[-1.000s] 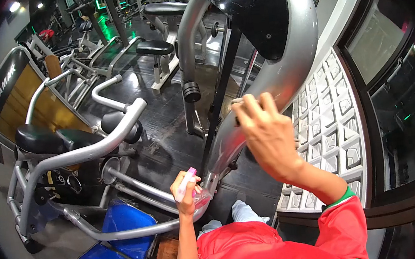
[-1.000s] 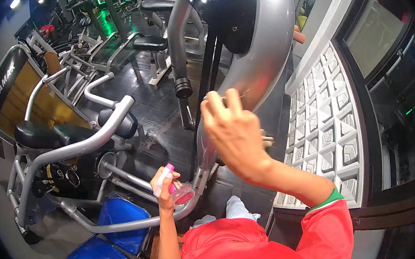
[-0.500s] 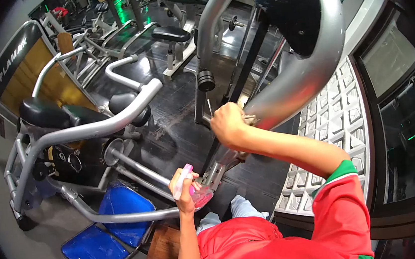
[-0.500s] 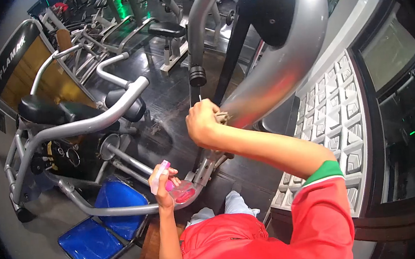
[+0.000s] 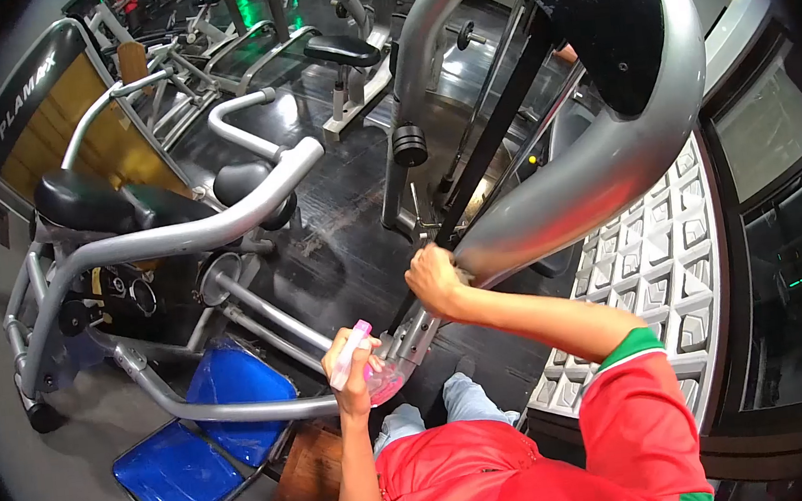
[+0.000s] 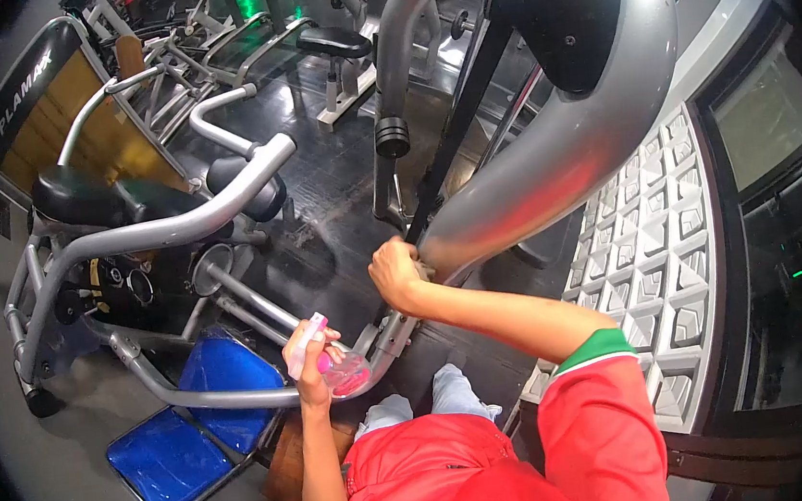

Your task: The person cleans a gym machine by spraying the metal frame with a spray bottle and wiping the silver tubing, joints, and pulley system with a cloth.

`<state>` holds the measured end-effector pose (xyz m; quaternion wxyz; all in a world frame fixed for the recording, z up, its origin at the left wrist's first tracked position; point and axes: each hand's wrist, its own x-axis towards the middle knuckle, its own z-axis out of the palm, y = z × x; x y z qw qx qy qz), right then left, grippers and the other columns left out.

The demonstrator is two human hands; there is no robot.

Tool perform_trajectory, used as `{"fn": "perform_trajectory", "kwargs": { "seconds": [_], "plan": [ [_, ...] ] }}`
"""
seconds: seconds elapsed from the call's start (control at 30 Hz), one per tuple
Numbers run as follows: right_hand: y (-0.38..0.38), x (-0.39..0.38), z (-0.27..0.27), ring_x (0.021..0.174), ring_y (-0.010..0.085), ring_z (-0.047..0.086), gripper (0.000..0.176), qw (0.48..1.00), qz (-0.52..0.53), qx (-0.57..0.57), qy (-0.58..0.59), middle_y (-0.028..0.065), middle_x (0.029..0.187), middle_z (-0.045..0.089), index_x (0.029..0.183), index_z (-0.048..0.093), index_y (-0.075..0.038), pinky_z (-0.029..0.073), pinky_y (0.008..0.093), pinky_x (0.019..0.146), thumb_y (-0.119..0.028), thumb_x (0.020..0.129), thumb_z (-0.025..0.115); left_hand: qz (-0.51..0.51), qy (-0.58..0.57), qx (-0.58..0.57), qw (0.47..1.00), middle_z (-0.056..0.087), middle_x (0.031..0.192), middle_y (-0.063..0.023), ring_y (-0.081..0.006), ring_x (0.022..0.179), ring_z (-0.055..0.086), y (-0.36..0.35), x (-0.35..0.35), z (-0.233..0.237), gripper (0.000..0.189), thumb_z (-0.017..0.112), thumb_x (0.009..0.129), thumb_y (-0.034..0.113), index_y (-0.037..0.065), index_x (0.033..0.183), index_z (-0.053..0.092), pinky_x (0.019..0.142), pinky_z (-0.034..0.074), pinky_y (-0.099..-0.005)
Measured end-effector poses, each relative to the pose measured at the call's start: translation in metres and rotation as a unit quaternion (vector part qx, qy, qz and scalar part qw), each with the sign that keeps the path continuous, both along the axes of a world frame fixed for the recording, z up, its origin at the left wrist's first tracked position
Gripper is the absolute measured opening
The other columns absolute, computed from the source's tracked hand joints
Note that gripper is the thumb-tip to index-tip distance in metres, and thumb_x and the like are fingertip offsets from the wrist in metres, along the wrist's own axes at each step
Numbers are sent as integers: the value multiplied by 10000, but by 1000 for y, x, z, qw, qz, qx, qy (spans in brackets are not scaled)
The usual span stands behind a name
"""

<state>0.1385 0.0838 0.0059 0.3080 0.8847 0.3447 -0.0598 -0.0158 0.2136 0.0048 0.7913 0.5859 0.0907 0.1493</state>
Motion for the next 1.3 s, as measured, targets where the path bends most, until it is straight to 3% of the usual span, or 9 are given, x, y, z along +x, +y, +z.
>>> {"fn": "perform_trajectory", "kwargs": {
  "seconds": [0.07, 0.17, 0.2, 0.57, 0.7, 0.9, 1.17, 1.23, 1.3],
  "plan": [
    [3, -5, 44, 786, 223, 533, 151, 999, -37, -18, -16, 14, 767, 638, 793, 742, -143, 363, 303, 427, -244, 811, 631, 5, 9, 10, 1000, 615, 771, -108, -128, 512, 533, 3, 1, -2, 239, 542, 896, 204, -30, 868, 580, 533, 468, -255],
    [2, -6, 112, 874, 208, 534, 122, 999, -21, -37, 0, -13, 771, 620, 807, 742, -164, 366, 405, 617, -241, 794, 649, 30, 14, -31, 999, 634, 760, -94, -105, 512, 544, 3, 7, -12, 224, 558, 890, 188, -28, 841, 592, 519, 470, -250],
    [1, -1, 114, 785, 208, 509, 145, 999, -22, -43, 6, -15, 766, 609, 836, 735, -183, 276, 401, 618, -251, 834, 606, 36, 12, -26, 999, 631, 768, -98, -114, 504, 544, 2, 9, -14, 228, 552, 894, 188, -30, 841, 594, 518, 472, -251],
    [19, 12, -47, 810, 192, 589, 156, 994, -37, -97, -26, -26, 826, 653, 889, 746, -183, 341, 408, 655, -275, 823, 639, 30, 26, -43, 998, 619, 784, -105, -141, 516, 541, 15, 5, -30, 278, 513, 913, 230, -29, 947, 607, 528, 458, -259],
    [19, 9, -7, 800, 215, 579, 145, 992, -87, -71, 64, 21, 812, 652, 834, 747, -188, 342, 415, 642, -261, 824, 622, 42, 38, -26, 998, 614, 778, -105, -141, 514, 537, 30, 4, -39, 265, 511, 911, 215, -28, 957, 606, 530, 460, -263],
    [-3, -30, 54, 861, 217, 497, 185, 997, -62, -39, -19, 50, 867, 573, 851, 738, -128, 347, 414, 703, -255, 811, 609, 7, 33, -20, 999, 607, 765, -103, -146, 509, 535, 44, 9, -41, 256, 515, 903, 220, -22, 904, 597, 530, 464, -269],
    [-63, -60, -37, 942, 199, 474, 209, 985, 148, 92, 1, 11, 934, 541, 898, 719, -152, 345, 347, 761, -266, 782, 588, -68, 33, 19, 997, 599, 764, -104, -143, 528, 542, 38, 12, -34, 267, 517, 904, 218, -35, 853, 583, 546, 471, -267],
    [-75, -69, -35, 903, 165, 494, 238, 925, 164, 343, -25, -14, 924, 536, 972, 681, -186, 355, 303, 718, -247, 753, 614, -78, 39, 16, 996, 596, 762, -110, -143, 531, 546, 33, 13, -33, 261, 527, 903, 212, -38, 852, 582, 550, 478, -269],
    [-91, -85, -25, 883, 165, 546, 347, 909, 86, 407, 22, -24, 960, 554, 1060, 649, -223, 430, 315, 692, -190, 715, 657, -93, 46, 31, 994, 597, 768, -114, -144, 533, 551, 28, 14, -38, 249, 532, 902, 201, -38, 853, 582, 555, 487, -274]
  ]
}}
